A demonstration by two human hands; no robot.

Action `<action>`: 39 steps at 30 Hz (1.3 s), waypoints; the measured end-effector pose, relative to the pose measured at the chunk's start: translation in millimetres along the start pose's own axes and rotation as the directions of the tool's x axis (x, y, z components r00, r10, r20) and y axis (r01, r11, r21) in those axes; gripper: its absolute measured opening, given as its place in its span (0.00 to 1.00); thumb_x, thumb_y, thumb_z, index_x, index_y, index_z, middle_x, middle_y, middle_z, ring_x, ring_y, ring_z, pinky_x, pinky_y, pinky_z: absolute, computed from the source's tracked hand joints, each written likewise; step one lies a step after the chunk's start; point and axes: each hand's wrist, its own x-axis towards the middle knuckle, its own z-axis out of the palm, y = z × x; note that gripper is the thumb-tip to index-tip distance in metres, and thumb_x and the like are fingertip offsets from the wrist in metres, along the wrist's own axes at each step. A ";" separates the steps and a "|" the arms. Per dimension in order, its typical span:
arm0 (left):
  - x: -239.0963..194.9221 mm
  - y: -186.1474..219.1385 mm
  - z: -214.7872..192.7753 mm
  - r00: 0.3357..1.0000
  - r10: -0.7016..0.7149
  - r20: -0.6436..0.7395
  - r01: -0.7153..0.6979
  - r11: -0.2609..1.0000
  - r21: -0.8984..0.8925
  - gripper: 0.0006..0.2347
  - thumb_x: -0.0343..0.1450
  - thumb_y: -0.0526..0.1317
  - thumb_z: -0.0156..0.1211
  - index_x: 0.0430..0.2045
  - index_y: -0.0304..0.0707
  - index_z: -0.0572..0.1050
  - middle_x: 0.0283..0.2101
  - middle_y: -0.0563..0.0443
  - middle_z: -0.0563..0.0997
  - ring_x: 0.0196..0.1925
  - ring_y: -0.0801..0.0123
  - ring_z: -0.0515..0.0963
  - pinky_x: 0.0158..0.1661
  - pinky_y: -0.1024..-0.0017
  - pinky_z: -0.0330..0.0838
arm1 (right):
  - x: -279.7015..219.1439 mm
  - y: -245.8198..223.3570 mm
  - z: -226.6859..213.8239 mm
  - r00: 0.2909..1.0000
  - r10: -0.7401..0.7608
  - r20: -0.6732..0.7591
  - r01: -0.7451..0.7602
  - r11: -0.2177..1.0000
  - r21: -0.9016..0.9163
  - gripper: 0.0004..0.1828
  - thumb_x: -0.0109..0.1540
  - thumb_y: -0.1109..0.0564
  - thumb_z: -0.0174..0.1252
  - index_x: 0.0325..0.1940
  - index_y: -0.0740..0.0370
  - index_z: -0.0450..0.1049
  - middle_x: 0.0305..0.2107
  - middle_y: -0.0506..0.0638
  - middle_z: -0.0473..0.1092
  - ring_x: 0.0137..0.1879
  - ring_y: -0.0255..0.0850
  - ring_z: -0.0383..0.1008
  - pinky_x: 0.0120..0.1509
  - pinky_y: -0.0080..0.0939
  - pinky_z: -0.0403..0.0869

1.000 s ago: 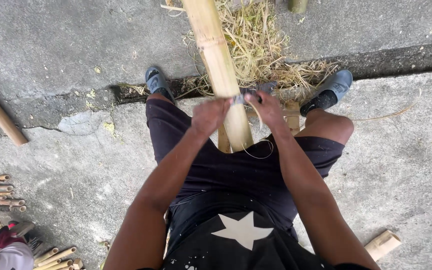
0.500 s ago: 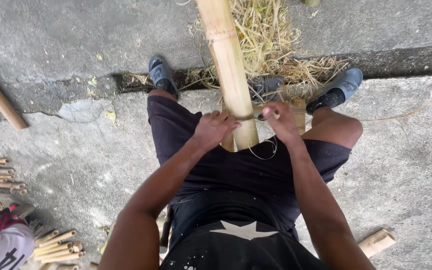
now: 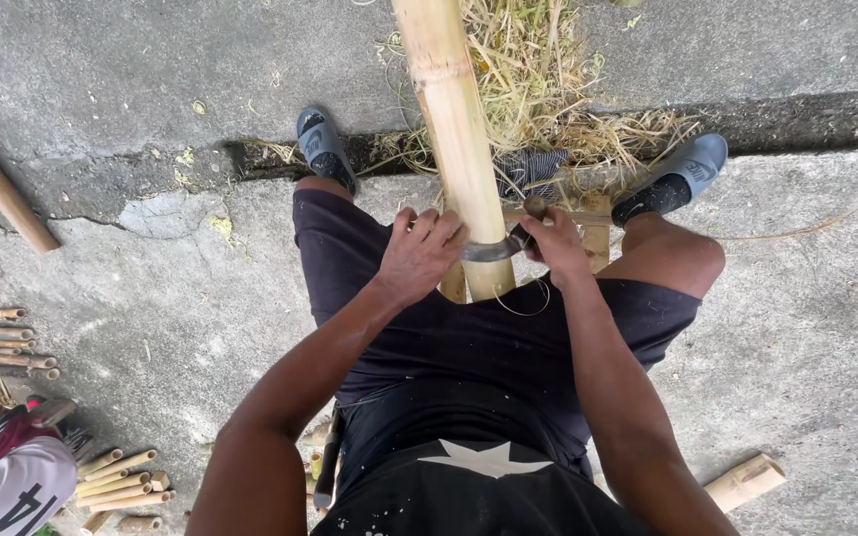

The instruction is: Scraping and stripping the outer bark off a bamboo pole using a curved blade and a knife.

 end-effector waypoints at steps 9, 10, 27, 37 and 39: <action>-15.8 17.6 5.4 0.694 -0.718 0.061 0.647 0.583 -0.491 0.22 0.71 0.50 0.63 0.46 0.26 0.70 0.47 0.34 0.70 0.45 0.51 0.73 0.45 0.53 0.68 | 50.4 -19.5 47.0 0.957 -0.132 -0.258 0.240 0.859 0.453 0.20 0.60 0.56 0.58 0.55 0.63 0.65 0.33 0.48 0.68 0.32 0.34 0.71 0.31 0.39 0.74; -14.1 14.0 12.1 0.567 -0.783 0.254 0.738 0.346 -0.580 0.21 0.73 0.52 0.61 0.40 0.26 0.70 0.38 0.34 0.73 0.36 0.53 0.76 0.39 0.56 0.71 | 67.3 -12.6 52.7 0.940 -0.153 -0.304 0.294 0.816 0.497 0.19 0.61 0.58 0.57 0.55 0.64 0.65 0.32 0.47 0.68 0.33 0.34 0.71 0.33 0.39 0.74; 100.9 -88.6 68.9 0.625 -0.773 0.107 0.655 0.445 -0.611 0.20 0.80 0.46 0.45 0.22 0.30 0.72 0.14 0.38 0.73 0.13 0.51 0.74 0.19 0.54 0.66 | 159.4 -119.8 79.2 0.930 -0.139 -0.339 0.327 0.733 0.596 0.17 0.63 0.57 0.62 0.50 0.71 0.68 0.26 0.48 0.66 0.30 0.36 0.63 0.33 0.39 0.65; 167.0 -177.5 53.4 0.629 -0.777 0.027 0.676 0.530 -0.512 0.19 0.80 0.45 0.46 0.20 0.35 0.75 0.10 0.53 0.71 0.07 0.71 0.67 0.10 0.67 0.57 | 154.3 -240.1 87.5 0.936 -0.144 -0.323 0.299 0.811 0.504 0.22 0.63 0.46 0.56 0.47 0.68 0.65 0.22 0.49 0.65 0.20 0.40 0.61 0.21 0.46 0.61; 138.1 -151.5 60.2 0.678 -0.731 0.080 0.637 0.530 -0.560 0.19 0.81 0.44 0.45 0.22 0.33 0.75 0.11 0.53 0.71 0.07 0.73 0.67 0.08 0.68 0.58 | 158.6 -198.9 81.1 0.947 -0.165 -0.274 0.276 0.856 0.437 0.21 0.65 0.44 0.58 0.45 0.67 0.69 0.24 0.48 0.67 0.22 0.36 0.64 0.24 0.42 0.66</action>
